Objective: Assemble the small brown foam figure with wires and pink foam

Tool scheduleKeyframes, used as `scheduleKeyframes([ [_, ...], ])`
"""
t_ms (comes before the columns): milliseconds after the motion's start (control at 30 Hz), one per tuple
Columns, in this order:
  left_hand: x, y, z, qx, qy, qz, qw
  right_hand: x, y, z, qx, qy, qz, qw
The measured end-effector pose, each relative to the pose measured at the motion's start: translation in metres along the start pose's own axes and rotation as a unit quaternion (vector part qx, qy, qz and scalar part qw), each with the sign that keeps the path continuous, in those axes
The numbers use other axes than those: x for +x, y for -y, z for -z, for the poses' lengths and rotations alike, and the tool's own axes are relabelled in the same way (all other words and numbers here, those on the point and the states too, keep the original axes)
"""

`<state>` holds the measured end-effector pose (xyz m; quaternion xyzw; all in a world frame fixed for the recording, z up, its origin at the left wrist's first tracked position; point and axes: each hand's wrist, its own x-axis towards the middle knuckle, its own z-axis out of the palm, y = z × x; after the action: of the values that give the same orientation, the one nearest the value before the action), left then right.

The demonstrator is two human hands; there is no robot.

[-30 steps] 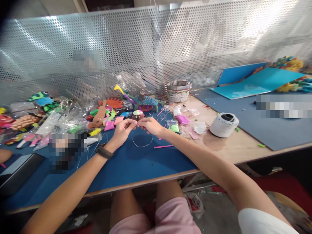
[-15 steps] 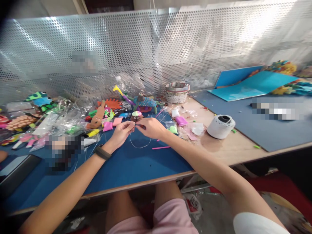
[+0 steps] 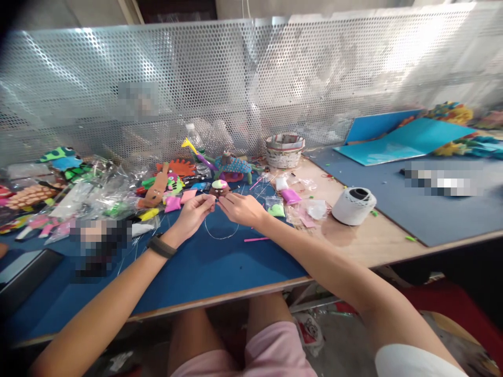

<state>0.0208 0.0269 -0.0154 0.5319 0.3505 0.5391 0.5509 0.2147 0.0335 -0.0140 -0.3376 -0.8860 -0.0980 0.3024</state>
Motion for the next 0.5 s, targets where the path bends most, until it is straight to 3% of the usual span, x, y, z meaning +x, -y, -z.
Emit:
scheduleKeyframes([
  [100,-0.001,-0.001,0.0,0.017,0.005,-0.02,1.0,-0.001,0.004,-0.002,-0.034,-0.003,-0.004,0.999],
  [233,-0.001,0.0,0.003,0.064,0.01,-0.05,0.997,-0.001,0.011,-0.005,-0.001,-0.023,-0.033,0.999],
  [367,0.0,0.003,0.005,0.091,0.015,-0.062,0.994,0.002,0.019,-0.004,0.106,-0.072,-0.103,0.986],
  [500,0.001,0.006,0.006,0.105,0.011,-0.068,0.992,0.007,0.019,-0.004,0.25,-0.07,-0.21,0.942],
])
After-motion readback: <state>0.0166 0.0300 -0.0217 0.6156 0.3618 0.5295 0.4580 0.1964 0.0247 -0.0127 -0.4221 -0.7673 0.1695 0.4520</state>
